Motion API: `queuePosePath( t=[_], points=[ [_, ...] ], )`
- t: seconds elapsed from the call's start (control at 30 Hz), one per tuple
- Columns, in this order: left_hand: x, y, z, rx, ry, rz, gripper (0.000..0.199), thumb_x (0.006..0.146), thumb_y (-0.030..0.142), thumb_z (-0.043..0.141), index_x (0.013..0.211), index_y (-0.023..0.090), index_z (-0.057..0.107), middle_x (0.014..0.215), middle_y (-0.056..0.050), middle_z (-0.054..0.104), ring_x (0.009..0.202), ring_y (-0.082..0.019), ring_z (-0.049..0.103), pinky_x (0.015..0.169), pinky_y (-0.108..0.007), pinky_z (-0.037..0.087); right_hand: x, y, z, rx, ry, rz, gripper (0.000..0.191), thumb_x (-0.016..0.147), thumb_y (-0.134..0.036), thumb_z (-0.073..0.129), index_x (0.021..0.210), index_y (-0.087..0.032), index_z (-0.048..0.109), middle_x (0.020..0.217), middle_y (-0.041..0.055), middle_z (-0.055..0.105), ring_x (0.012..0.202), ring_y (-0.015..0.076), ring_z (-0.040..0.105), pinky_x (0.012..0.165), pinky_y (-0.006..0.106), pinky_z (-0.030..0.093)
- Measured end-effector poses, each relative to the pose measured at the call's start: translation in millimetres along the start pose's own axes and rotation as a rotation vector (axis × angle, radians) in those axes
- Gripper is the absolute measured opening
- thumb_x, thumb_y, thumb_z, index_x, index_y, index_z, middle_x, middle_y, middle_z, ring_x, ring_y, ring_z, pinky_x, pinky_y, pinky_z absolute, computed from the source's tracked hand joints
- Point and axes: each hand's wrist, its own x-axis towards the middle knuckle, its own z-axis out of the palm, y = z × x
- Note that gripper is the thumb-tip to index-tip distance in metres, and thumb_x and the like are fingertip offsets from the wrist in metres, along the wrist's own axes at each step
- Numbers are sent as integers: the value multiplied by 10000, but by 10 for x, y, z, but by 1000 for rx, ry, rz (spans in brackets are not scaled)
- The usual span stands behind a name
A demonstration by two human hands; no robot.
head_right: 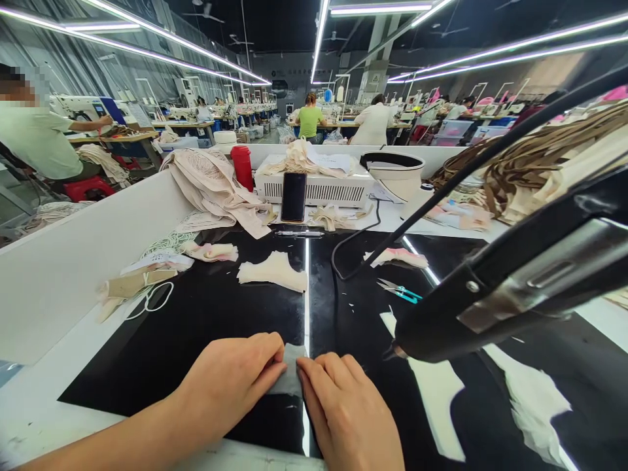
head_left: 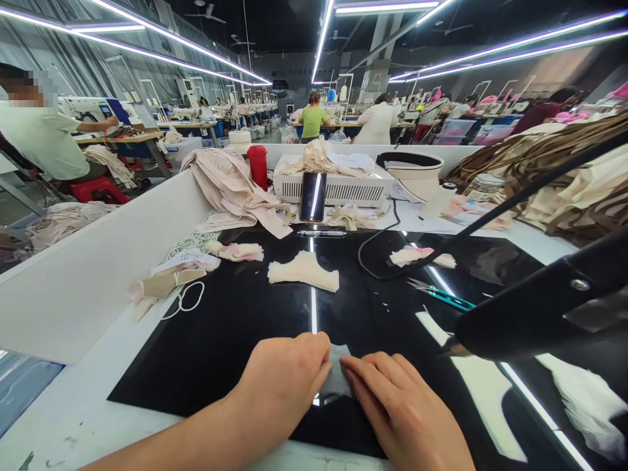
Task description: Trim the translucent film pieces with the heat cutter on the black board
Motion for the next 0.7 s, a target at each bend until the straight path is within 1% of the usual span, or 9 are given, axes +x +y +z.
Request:
queuePosePath(
  t=[0.13,0.2,0.23,0.3,0.37,0.47,0.53,0.6,0.7],
  points=[
    [2,-7,36,44,25,19,122,1047,222,519,946,222,587,846,38,676,694,-185,682,556,-289,377,-17,17,12,7,-14,-1,215,1059,-215,486,1188,-227,658,923,23,697,754,178,616,692,313,505],
    [-1,-21,84,98,74,43,108,1031,207,541,933,216,585,842,29,664,682,-190,674,551,-297,412,6,-8,9,9,4,2,225,1067,-218,465,1169,-220,666,902,24,696,735,177,608,679,315,498],
    [-4,-32,116,141,121,65,105,1019,198,556,919,213,584,837,21,655,688,-199,669,559,-305,438,23,-25,5,8,20,4,237,1072,-218,449,1154,-213,672,884,24,694,719,177,600,666,318,492],
    [-12,-57,189,232,256,138,128,994,163,570,874,207,574,817,8,628,712,-220,652,593,-333,493,57,-61,-7,7,48,-3,265,1080,-216,421,1123,-197,681,845,27,686,686,178,579,638,323,478],
    [-23,-79,263,271,379,250,146,974,114,559,857,202,566,827,-1,615,761,-232,641,650,-364,542,85,-86,-20,7,72,-12,283,1082,-217,405,1094,-181,686,821,31,677,671,180,566,622,327,469],
    [-36,-91,352,204,459,447,136,959,53,528,959,172,592,933,-15,649,876,-217,657,786,-372,588,103,-99,-35,2,88,-18,296,1084,-223,396,1060,-177,687,797,32,662,664,184,559,608,330,465],
    [-34,-83,395,157,507,543,156,960,30,509,1009,142,607,973,-26,674,923,-201,672,864,-350,593,104,-100,-40,-3,92,-24,303,1084,-220,388,1062,-178,687,787,30,658,656,185,559,600,330,465],
    [-22,-73,431,128,572,580,180,961,9,487,1002,123,621,967,-37,695,929,-191,689,897,-326,596,102,-102,-43,-5,99,-32,307,1084,-209,380,1073,-175,685,789,31,663,652,182,563,595,326,466],
    [-2,-75,481,106,651,572,207,979,16,459,1029,106,639,1007,-59,724,968,-194,715,930,-317,602,103,-112,-41,-3,112,-33,311,1081,-193,373,1068,-172,683,798,34,672,650,177,572,595,320,472]
  ],
)
